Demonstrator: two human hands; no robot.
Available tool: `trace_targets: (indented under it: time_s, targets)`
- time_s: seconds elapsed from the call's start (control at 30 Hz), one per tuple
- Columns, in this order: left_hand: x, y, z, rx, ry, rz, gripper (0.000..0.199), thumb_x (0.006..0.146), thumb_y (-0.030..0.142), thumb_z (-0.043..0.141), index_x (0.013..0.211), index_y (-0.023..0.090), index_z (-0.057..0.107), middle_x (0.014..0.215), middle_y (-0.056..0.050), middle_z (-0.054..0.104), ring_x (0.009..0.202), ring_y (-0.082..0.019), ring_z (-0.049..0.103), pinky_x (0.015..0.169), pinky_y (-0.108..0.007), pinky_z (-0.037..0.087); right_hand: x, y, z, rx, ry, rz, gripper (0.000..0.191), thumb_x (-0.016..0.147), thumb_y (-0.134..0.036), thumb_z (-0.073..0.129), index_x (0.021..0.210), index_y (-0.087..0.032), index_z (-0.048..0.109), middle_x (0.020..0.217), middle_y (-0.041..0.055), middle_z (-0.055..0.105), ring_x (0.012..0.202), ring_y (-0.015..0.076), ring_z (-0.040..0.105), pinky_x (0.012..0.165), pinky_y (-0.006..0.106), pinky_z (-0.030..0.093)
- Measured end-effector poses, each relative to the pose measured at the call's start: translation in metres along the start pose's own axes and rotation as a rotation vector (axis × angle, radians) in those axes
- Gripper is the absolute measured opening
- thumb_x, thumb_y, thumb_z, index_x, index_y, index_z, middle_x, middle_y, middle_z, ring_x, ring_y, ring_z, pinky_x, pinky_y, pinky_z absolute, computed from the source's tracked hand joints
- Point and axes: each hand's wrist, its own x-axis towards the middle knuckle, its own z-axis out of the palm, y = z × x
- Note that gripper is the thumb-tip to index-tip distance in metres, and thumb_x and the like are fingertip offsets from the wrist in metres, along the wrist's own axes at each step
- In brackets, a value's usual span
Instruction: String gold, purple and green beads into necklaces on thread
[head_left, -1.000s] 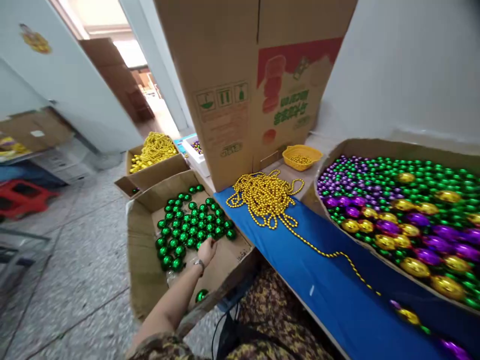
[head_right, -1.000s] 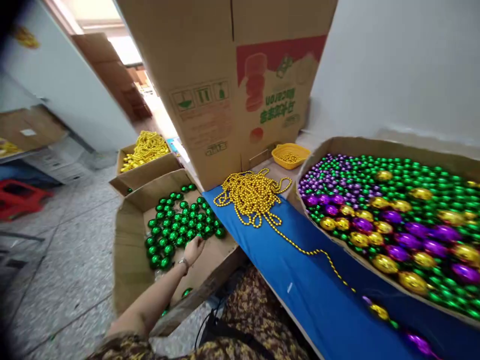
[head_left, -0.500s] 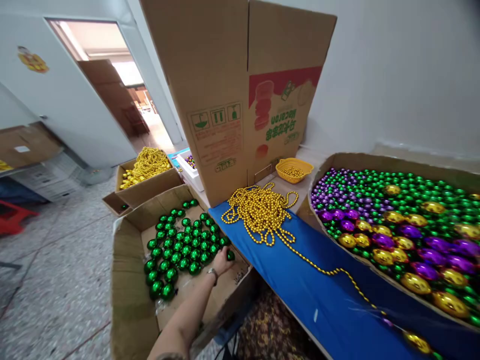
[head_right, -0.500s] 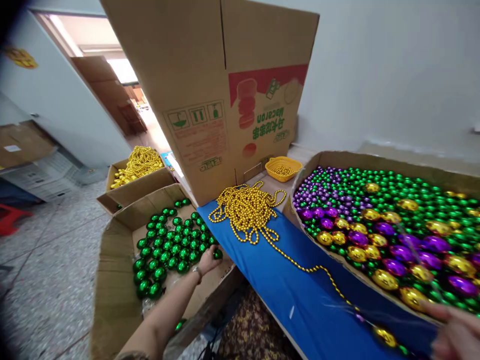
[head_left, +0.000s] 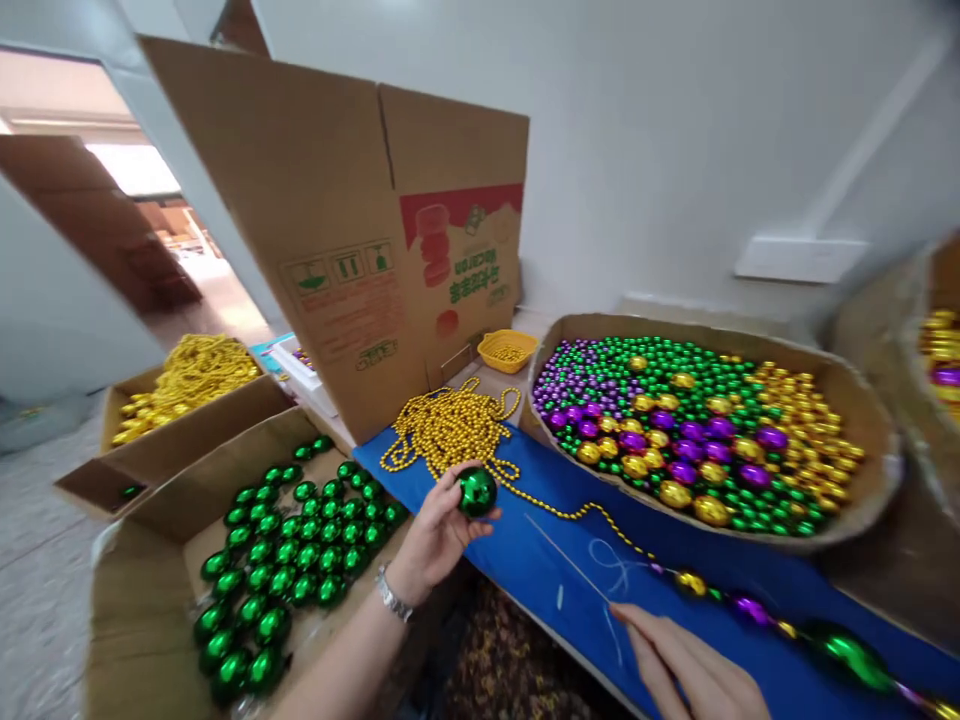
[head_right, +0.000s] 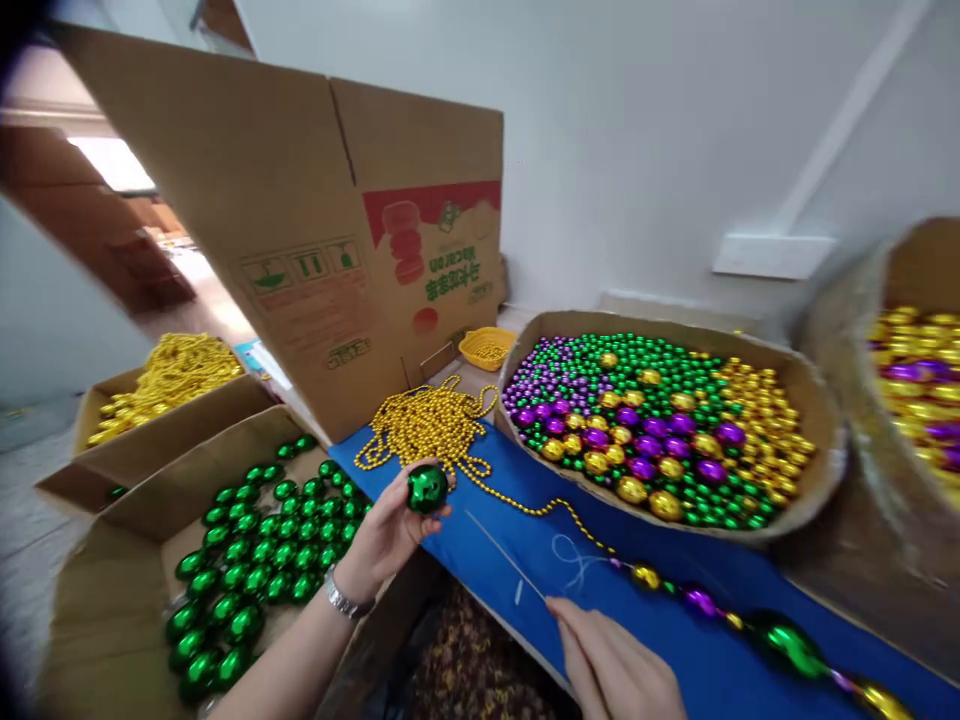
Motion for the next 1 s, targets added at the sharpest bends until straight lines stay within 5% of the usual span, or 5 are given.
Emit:
trace_targets:
  time_s: [0.17,0.4,0.53,0.67,1.0]
  targets:
    - [0.014,-0.027,0.029,-0.023,-0.12,-0.084,0.04,0.083,0.027,0.059,0.121,0.021,0.052,0.103,-0.009,0.06,0.082,-0.022,0.066,0.062,-0.027,0.053,-0.016,0.001,-0.013,-0.09,0.038,0.073,0.021,0.092,-0.019,0.044,0.107,-0.019,0.058,0.092,0.0022,0.073,0.078,0.0132,0.07,0.072,0.019,0.055]
    - [0.015,-0.036,0.041,0.083,-0.125,-0.124,0.045,0.081,0.029,0.061,0.124,0.021,0.051,0.099,-0.008,0.058,0.081,-0.021,0.063,0.062,-0.028,0.053,-0.033,0.006,-0.016,-0.118,0.001,0.067,0.023,0.092,-0.019,0.042,0.109,-0.017,0.057,0.09,0.0038,0.072,0.074,0.0139,0.069,0.067,0.022,0.054]
    - [0.013,-0.033,0.044,0.348,-0.104,-0.046,0.052,0.077,0.032,0.067,0.125,0.023,0.051,0.103,-0.007,0.058,0.085,-0.02,0.06,0.065,-0.028,0.053,-0.036,0.006,-0.017,-0.276,-0.002,0.033,0.026,0.093,-0.018,0.039,0.107,-0.015,0.06,0.074,0.0032,0.07,0.059,0.0153,0.065,0.056,0.027,0.051]
    - [0.009,-0.039,0.054,0.679,-0.157,0.044,0.059,0.068,0.026,0.076,0.121,0.023,0.051,0.118,-0.008,0.056,0.105,-0.023,0.054,0.085,-0.03,0.048,-0.039,0.005,-0.014,-0.381,0.001,0.047,0.032,0.093,-0.014,0.033,0.102,-0.016,0.064,0.068,0.0022,0.069,0.055,0.0166,0.065,0.053,0.029,0.049]
    - [0.011,-0.078,0.088,0.538,-0.247,-0.039,0.063,0.063,0.028,0.08,0.118,0.021,0.052,0.107,-0.007,0.058,0.094,-0.02,0.057,0.079,-0.029,0.047,-0.065,0.015,-0.011,0.038,0.017,0.342,0.024,0.094,-0.025,0.041,0.102,-0.02,0.063,0.094,0.006,0.073,0.082,0.0145,0.071,0.069,0.017,0.055]
